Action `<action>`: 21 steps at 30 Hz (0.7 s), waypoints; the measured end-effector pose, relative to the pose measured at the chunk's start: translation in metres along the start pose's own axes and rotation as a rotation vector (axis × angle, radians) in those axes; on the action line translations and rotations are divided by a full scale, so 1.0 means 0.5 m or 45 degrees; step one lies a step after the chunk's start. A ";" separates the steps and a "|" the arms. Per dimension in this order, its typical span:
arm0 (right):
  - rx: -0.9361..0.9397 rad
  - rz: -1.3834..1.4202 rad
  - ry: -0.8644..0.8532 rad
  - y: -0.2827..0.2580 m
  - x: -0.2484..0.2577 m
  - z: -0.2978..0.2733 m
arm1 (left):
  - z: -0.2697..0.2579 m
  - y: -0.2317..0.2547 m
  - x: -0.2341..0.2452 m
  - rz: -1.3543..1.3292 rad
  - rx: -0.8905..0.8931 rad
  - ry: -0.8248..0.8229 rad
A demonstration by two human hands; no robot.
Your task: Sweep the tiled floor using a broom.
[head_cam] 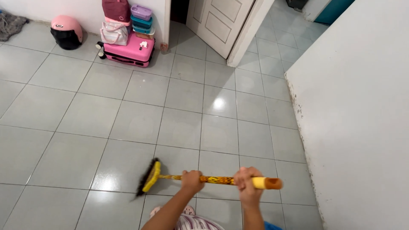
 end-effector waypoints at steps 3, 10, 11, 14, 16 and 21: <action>0.023 -0.174 -0.004 -0.090 -0.066 0.027 | -0.011 0.087 0.030 -0.165 -0.136 0.117; -0.007 -0.644 -0.384 -0.023 -0.185 -0.009 | -0.018 0.144 -0.015 -0.473 -0.157 0.043; -0.115 -0.716 -0.380 0.003 -0.192 -0.015 | -0.012 0.145 -0.028 -0.552 -0.201 0.005; -0.229 -0.843 -0.369 0.045 -0.195 -0.026 | -0.058 0.114 0.039 -0.656 -0.126 -0.074; -0.230 -0.901 -0.364 0.062 -0.177 -0.026 | -0.063 0.073 0.038 -0.681 -0.010 -0.108; -0.176 -0.513 -0.342 0.102 -0.129 -0.046 | -0.047 -0.034 -0.006 -0.185 0.089 -0.100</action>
Point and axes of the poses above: each hand's wrist, its own z-axis towards the middle knuckle, its own x-axis out of the back of the hand, y = z × x, the point moved 6 cm from there along z, towards the middle knuckle, and after that the axes turned 13 degrees about z, right-handed, at the moved point
